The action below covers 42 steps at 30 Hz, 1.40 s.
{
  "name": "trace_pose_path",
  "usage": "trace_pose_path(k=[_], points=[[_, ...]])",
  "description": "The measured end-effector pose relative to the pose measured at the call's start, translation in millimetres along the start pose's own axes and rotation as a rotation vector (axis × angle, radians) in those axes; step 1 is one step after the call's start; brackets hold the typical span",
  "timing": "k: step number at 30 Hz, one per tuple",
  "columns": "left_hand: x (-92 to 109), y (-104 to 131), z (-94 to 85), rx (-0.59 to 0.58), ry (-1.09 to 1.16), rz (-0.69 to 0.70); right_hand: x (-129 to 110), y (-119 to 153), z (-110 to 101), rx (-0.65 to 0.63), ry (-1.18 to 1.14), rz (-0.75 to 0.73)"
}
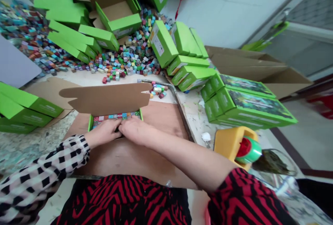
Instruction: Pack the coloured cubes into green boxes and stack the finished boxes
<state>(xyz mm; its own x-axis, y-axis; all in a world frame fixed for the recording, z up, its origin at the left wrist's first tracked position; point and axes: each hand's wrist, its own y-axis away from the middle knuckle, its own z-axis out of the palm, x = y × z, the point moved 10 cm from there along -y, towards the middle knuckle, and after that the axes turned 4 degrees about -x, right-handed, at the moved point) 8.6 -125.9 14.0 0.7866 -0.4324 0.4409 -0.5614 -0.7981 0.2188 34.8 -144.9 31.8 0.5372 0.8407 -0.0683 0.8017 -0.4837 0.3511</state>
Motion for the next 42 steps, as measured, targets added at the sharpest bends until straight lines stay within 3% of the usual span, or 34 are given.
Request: trace_pose_path(k=[9, 14, 19, 27, 33, 42], points=[[-1, -4, 1.6, -0.05, -0.02, 0.032, -5, 1, 2, -0.027, 0.056, -0.056], [-4, -6, 3.2, -0.073, 0.002, 0.051, -5, 1, 0, -0.015, 0.052, 0.013], [-7, -6, 3.0, -0.062, 0.048, 0.043, -1, -4, 1, 0.076, 0.035, 0.03], [-10, -5, 2.7, -0.058, -0.008, -0.025, 39, 21, 7, 0.199, -0.163, 0.08], [-4, -5, -0.3, -0.055, -0.118, -0.082, 41, 24, 7, 0.199, -0.114, 0.135], [9, -4, 2.8, -0.07, -0.193, -0.041, 42, 27, 9, 0.306, -0.116, 0.166]])
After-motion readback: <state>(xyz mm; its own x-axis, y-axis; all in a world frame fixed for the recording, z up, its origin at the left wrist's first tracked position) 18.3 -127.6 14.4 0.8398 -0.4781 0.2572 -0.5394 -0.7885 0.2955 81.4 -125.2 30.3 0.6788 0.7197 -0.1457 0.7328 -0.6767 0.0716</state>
